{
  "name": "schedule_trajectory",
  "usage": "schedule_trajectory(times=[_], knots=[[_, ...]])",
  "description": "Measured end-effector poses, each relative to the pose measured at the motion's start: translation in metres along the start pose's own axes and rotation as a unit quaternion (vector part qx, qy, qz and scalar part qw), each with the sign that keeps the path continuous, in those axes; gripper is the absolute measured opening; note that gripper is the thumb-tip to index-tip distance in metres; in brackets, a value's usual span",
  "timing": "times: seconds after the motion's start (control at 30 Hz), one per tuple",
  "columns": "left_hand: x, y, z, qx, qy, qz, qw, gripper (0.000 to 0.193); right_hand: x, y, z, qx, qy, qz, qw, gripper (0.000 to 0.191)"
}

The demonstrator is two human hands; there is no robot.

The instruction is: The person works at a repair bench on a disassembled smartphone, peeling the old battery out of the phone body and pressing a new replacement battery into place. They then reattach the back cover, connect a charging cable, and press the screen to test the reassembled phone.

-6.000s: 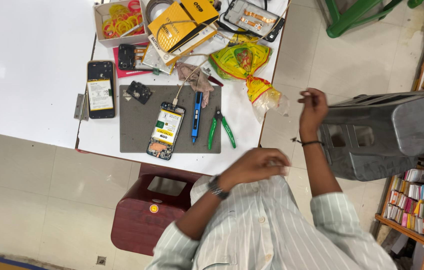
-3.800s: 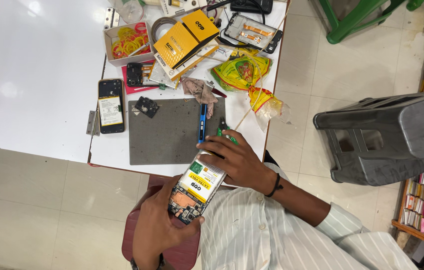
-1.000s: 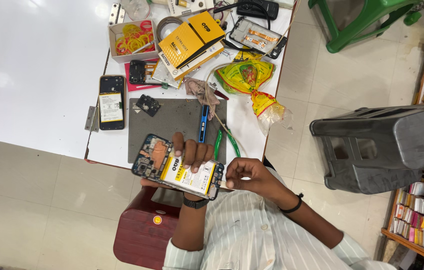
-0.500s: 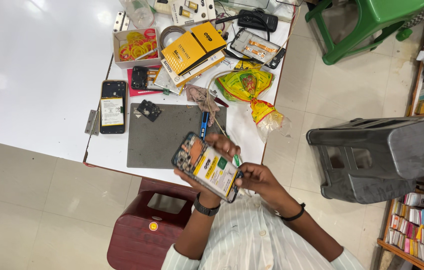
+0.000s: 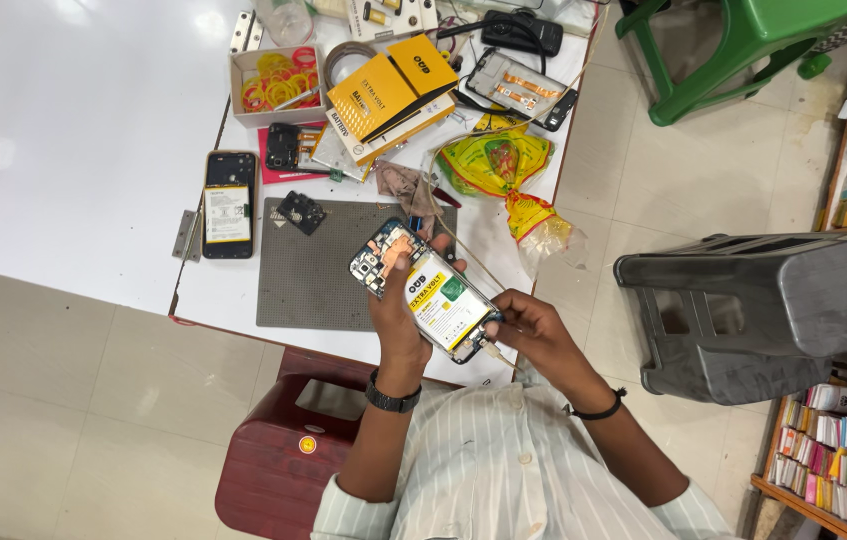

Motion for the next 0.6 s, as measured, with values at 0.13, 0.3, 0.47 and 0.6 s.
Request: schedule_trajectory(times=[0.13,0.3,0.47,0.6], knots=[[-0.008,-0.003,-0.010,0.003,0.030,-0.023,0.999,0.040,-0.003,0.006,0.003,0.006,0.010,0.037,0.999,0.018],[-0.013,-0.003,-0.017,0.017,0.032,0.009,0.999,0.044,-0.005,0.008,0.000,0.014,-0.033,0.039,0.999,0.017],[-0.002,-0.003,-0.027,0.032,0.009,0.029,0.999,0.047,-0.020,0.010,-0.002,-0.024,-0.020,0.029,0.999,0.018],[0.004,-0.004,-0.036,0.024,-0.005,0.045,0.999,0.047,-0.036,0.014,0.007,0.002,-0.036,0.059,0.998,0.021]])
Point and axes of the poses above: each hand's wrist, its own y-axis towards the middle knuckle, its own x-axis out of the back of the hand, z = x × y, the point moved 3 cm from there along y, towards the middle knuckle, and after that the axes turned 7 degrees about x, right-handed, at the moved point
